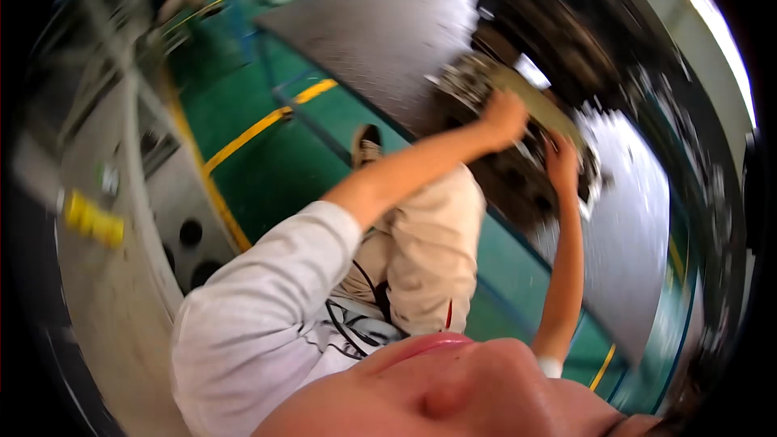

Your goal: The person removes a cardboard cover from an engine cylinder head and takes out small engine components from the cylinder head by hand.

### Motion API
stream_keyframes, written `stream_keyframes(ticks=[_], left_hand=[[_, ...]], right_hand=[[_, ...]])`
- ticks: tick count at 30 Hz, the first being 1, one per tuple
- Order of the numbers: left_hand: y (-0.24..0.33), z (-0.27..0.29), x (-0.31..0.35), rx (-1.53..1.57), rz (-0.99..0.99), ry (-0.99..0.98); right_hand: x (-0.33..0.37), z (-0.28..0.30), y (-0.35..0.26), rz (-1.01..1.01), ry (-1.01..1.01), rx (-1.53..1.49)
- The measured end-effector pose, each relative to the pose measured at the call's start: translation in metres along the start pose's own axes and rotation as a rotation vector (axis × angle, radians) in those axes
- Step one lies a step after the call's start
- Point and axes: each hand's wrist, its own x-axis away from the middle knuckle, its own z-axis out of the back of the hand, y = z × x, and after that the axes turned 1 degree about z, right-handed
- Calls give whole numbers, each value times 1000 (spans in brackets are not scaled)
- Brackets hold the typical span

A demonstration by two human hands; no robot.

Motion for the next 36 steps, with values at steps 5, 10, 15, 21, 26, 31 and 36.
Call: stream_keyframes(ticks=[5,10,15,21,26,31,36], left_hand=[[5,-11,-1,138,-178,111],[32,-30,-3,280,-266,-5],[23,-37,-8,352,-196,-130],[22,-44,-12,381,-117,-92],[21,-43,-10,423,-77,-118],[19,-44,-14,384,-14,-136],[9,-41,-7,279,-14,-8]], right_hand=[[-7,-11,-12,83,-49,-94],[-5,-13,1,-52,1,-80],[-6,-11,-2,-110,-3,-141],[-4,-7,-10,-166,34,-21],[-2,-8,-9,-173,34,-8],[-2,-10,-2,-125,61,-67],[-2,-11,-12,-157,72,-51]])
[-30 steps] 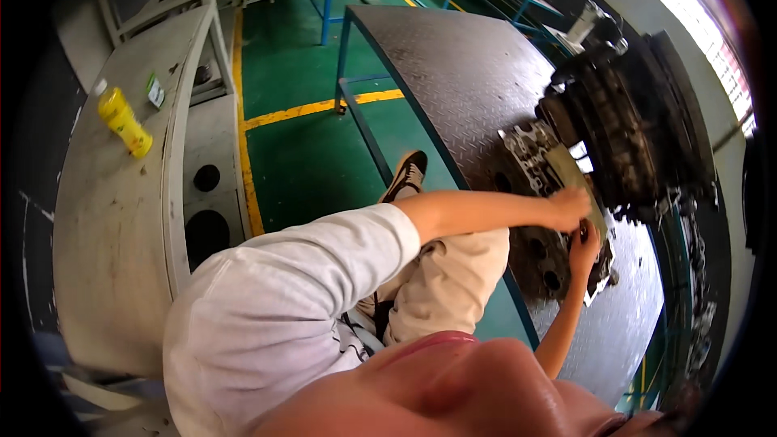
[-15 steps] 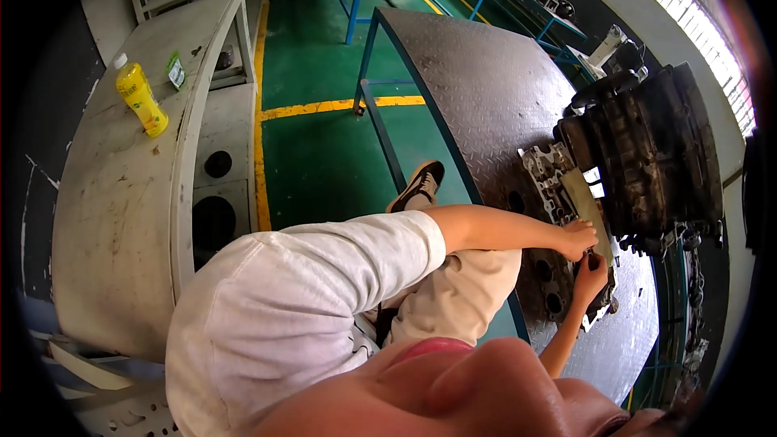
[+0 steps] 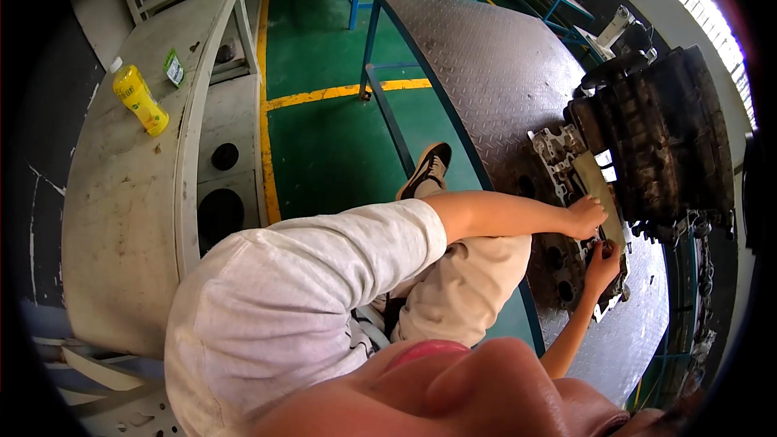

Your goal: The person removes a cardboard cover from an engine cylinder head and takes out small engine components from the cylinder head by hand.

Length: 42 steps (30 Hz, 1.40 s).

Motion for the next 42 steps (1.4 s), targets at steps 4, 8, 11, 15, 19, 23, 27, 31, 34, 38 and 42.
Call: stream_keyframes(ticks=[4,8,11,15,19,23,27,31,34,38,42], left_hand=[[0,2,6,45,-34,-58],[-9,9,4,24,-138,-2],[-14,18,3,72,-110,-60],[-18,26,5,-7,-167,-24],[-25,25,4,-49,-202,96],[-44,44,-24,292,71,537],[-43,35,-12,212,103,332],[-34,26,-1,7,101,79],[-27,31,4,-95,55,64],[-23,30,2,-143,-14,59],[-26,27,0,-147,-101,16]], right_hand=[[2,2,2,13,3,143],[-1,1,6,-34,43,156],[-1,7,0,-52,102,380],[2,15,17,-14,116,446],[7,17,24,33,134,416],[-2,17,14,62,119,246],[-14,5,1,60,-65,2],[-22,-9,-7,277,-116,143],[-23,-21,-3,196,-183,237],[-22,-24,2,191,-162,261],[-29,-24,-4,161,-227,347]])
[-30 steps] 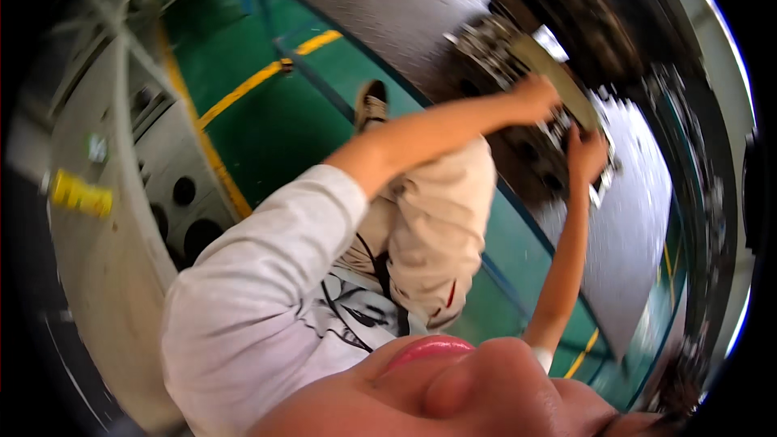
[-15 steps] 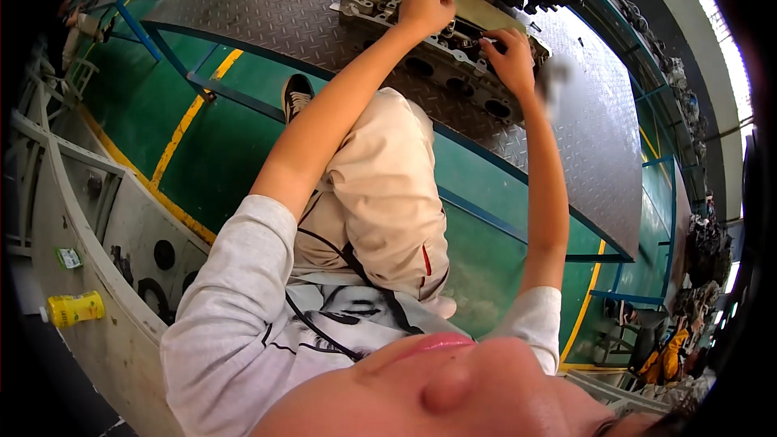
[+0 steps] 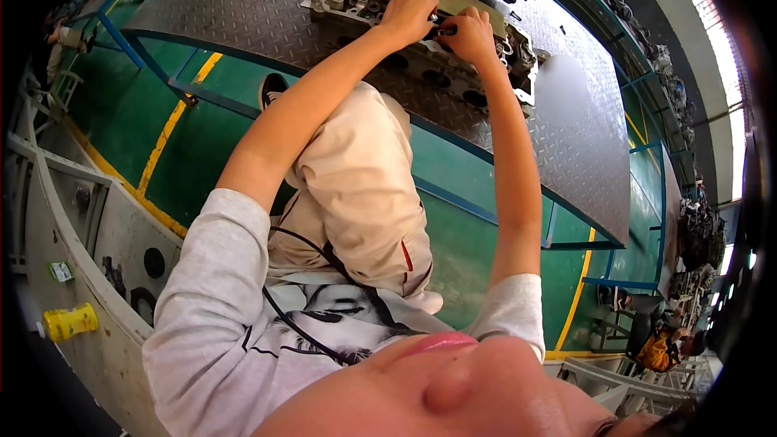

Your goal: The person removes a cardboard cover from an engine cylinder head and takes out small engine components from the cylinder head by hand.

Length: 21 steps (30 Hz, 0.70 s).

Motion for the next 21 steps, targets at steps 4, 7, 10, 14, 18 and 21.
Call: stream_keyframes(ticks=[4,7,10,14,18,21], left_hand=[[1,-4,-3,-47,-45,-51],[2,-3,-3,-39,-18,-132],[5,-1,0,-22,64,-160],[-3,-2,4,17,25,-97],[-4,-2,8,73,62,-30],[-1,3,10,101,88,-61]], right_hand=[[-8,3,-7,-82,-112,83],[-8,0,-9,-12,-102,144],[-7,-1,-7,27,-113,106],[-10,1,-10,88,-163,121],[-10,5,-9,153,-182,115],[-12,7,-7,156,-239,110]])
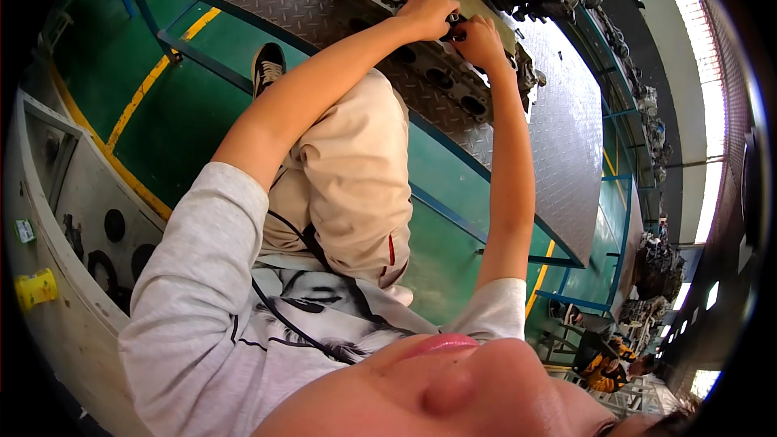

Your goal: The person removes a cardboard cover from an engine cylinder head and takes out small engine components from the cylinder head by hand.

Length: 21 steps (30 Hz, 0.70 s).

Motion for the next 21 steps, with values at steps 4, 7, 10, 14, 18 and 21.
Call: stream_keyframes(ticks=[4,7,10,14,18,21], left_hand=[[1,3,0,22,39,-40],[1,3,0,23,29,-11],[2,3,-1,22,38,-25],[1,3,1,36,31,-12],[-2,1,2,42,-4,6],[3,0,0,23,-23,-24]], right_hand=[[-6,3,-2,-45,-114,-4],[-7,0,4,-3,-76,-21],[-7,-1,5,-4,-64,-32],[-3,1,2,38,10,-63],[5,3,2,36,122,-237],[13,-4,5,15,227,-320]])
